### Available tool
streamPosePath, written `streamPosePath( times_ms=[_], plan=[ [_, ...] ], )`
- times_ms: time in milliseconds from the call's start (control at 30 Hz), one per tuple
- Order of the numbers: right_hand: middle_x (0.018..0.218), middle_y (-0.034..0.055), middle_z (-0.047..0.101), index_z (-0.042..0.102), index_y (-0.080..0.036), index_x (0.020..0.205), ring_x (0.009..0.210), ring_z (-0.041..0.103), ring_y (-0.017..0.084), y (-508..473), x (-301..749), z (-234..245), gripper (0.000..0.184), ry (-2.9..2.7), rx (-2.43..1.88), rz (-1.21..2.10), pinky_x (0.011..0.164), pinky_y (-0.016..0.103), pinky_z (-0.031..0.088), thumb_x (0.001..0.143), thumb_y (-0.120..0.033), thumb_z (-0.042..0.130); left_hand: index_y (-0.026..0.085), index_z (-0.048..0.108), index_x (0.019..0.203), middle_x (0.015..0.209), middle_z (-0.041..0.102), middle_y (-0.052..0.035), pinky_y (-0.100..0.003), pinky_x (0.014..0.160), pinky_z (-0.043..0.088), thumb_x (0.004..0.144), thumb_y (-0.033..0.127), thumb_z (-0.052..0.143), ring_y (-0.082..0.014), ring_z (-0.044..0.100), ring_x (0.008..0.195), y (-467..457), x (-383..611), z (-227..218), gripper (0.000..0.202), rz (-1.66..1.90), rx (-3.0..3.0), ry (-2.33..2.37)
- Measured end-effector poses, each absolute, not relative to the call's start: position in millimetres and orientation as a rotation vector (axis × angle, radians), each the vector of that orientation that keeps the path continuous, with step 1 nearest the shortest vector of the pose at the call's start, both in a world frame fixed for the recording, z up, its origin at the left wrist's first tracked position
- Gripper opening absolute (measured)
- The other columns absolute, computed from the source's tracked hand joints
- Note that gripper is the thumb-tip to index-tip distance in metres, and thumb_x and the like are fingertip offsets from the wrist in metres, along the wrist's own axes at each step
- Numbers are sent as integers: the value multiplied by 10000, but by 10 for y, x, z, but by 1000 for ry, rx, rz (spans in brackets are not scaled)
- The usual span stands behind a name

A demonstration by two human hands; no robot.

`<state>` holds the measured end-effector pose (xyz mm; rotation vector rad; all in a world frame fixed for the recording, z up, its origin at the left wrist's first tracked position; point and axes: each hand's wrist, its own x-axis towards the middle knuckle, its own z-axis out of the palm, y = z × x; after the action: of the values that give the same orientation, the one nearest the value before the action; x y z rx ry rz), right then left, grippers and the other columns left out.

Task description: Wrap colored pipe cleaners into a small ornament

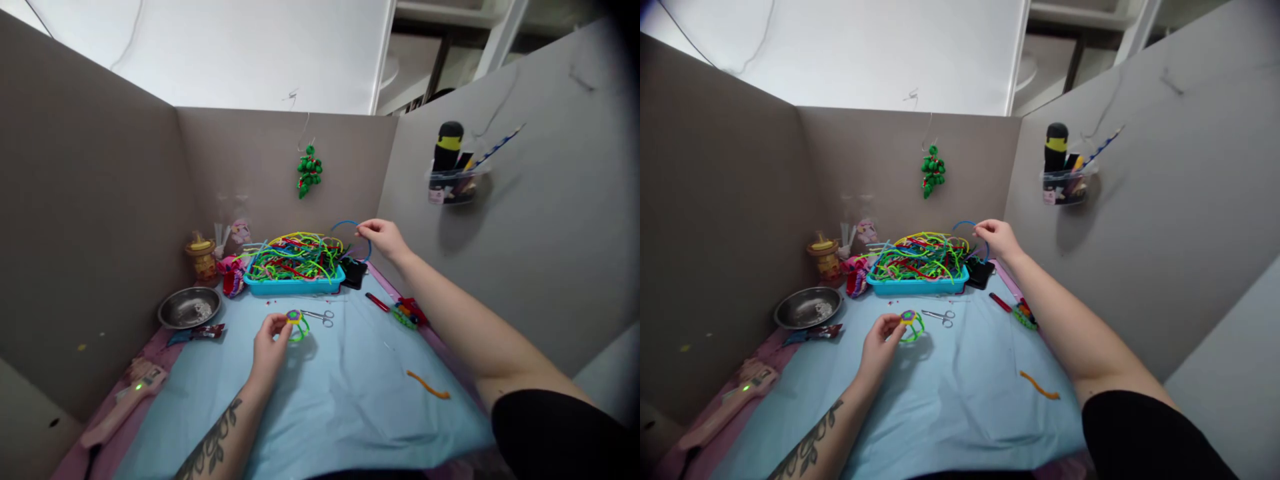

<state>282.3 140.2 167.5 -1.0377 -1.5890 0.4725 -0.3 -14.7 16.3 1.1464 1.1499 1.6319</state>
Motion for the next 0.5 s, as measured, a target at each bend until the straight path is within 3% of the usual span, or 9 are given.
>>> streamPosePath(
  times_ms=[100, 200, 300, 400, 500],
  plan=[
    [780, 30, 642, 600, -148, 983, 623, 591, 128, 1094, 2868, 1706, 316, -1702, -1050, 365, 654, 270, 463, 715, -312, 571, 173, 593, 804, 764, 646, -40, -258, 697, 441, 608, 290, 721, -165, 605, 724, -164, 19, 167, 261, 1620, 1149, 1130],
    [749, 5, 624, 572, -187, 1077, 661, 563, 135, 635, 2936, 1582, 358, -1853, -1181, 197, 668, 259, 439, 729, -266, 542, 178, 560, 841, 737, 638, -24, -259, 678, 448, 632, 319, 712, -157, 607, 704, -220, 21, 266, 294, 1604, 1121, 1092],
    [747, 6, 631, 640, -205, 877, 682, 560, 152, 101, 3074, 1282, 212, -1855, -1498, 193, 647, 249, 420, 695, -296, 577, 179, 552, 875, 750, 636, -14, -250, 677, 451, 619, 328, 728, -145, 606, 706, -317, -10, 501, 345, 1635, 1113, 1030],
    [650, 7, 610, 612, -209, 681, 637, 542, 164, -322, 3251, 858, 127, -1853, -1792, 307, 581, 246, 387, 655, -333, 603, 173, 561, 871, 702, 627, -1, -248, 658, 454, 573, 332, 759, -141, 604, 670, -359, -49, 750, 391, 1652, 1099, 1009],
    [636, 27, 616, 599, -210, 662, 601, 538, 165, -537, 3391, 423, 131, -1980, -1949, 508, 542, 247, 350, 666, -341, 590, 166, 561, 866, 645, 609, 13, -245, 630, 447, 550, 340, 768, -138, 604, 631, -236, -58, 863, 416, 1590, 1104, 990]
  ],
)
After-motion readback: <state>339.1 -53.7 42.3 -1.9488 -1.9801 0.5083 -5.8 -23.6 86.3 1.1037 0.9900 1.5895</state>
